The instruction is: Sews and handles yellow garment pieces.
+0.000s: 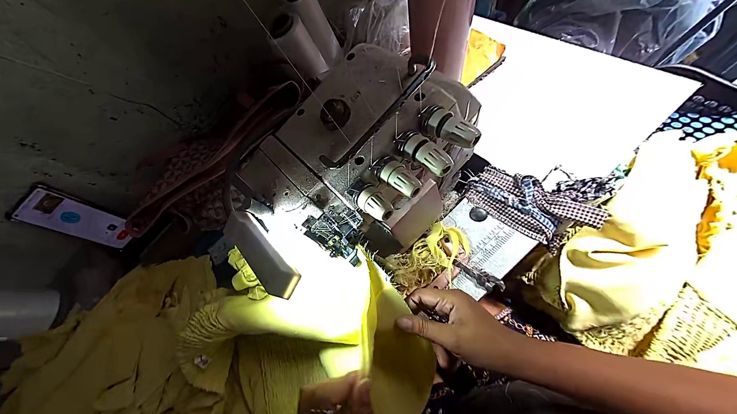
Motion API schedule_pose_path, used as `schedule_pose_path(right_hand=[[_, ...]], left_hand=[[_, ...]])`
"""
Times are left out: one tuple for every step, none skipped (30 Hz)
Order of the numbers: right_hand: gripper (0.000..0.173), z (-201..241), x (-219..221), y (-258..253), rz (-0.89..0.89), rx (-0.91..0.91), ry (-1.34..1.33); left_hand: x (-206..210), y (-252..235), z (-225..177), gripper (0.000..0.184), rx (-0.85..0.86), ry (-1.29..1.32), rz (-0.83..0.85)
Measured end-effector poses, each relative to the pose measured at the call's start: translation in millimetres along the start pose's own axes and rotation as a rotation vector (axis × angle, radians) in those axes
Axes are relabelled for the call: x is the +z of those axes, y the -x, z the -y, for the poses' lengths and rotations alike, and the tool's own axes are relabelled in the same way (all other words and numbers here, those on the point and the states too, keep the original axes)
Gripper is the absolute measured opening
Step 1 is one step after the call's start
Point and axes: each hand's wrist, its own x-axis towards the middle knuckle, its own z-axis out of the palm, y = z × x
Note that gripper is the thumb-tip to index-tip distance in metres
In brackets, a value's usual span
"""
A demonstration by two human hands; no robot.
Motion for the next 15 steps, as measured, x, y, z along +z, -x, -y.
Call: schedule_pose_path(right_hand=[[0.016,1,-1,1,0.001,-0.002,0.011],[0.017,2,-2,2,0.001,-0.012,0.022],[0.018,1,-2,4,0.003,-0.031,0.030],[0.019,0,-1,6,-0.002,-0.059,0.034],[0.019,-2,0,7,-0.008,-0.083,0.034],[0.018,-4,0,9,-0.010,-0.102,0.033],[0.018,-6,1,9,-0.014,-0.117,0.031],[0.018,-8,2,9,-0.017,-0.129,0.021],[0.017,-9,2,8,-0.022,-0.132,0.008],[0.016,-10,2,7,-0.026,-0.130,-0.005],[0.015,-11,2,7,-0.032,-0.133,-0.006],[0.016,-12,2,7,-0.043,-0.150,0.010],[0.017,-12,2,8,-0.054,-0.177,0.036],[0.017,-13,2,10,-0.063,-0.204,0.054],[0.015,-14,2,11,-0.066,-0.230,0.064]], left_hand=[[2,2,-3,0.027,0.025,-0.017,0.023],[5,4,-5,0.028,0.044,-0.019,0.040],[8,6,-6,0.029,0.056,-0.015,0.049],[11,7,-6,0.030,0.061,-0.013,0.052],[13,9,-6,0.030,0.061,-0.009,0.050],[14,10,-6,0.031,0.058,0.000,0.044],[16,11,-6,0.031,0.054,0.008,0.040],[17,11,-5,0.030,0.053,0.014,0.038],[18,11,-4,0.030,0.058,0.015,0.036],[19,10,-5,0.030,0.066,0.015,0.039],[21,10,-6,0.029,0.076,0.012,0.046],[22,10,-8,0.027,0.082,0.009,0.059],[25,11,-10,0.025,0.085,0.000,0.078],[29,12,-12,0.025,0.089,-0.019,0.090],[33,12,-13,0.025,0.089,-0.041,0.104]])
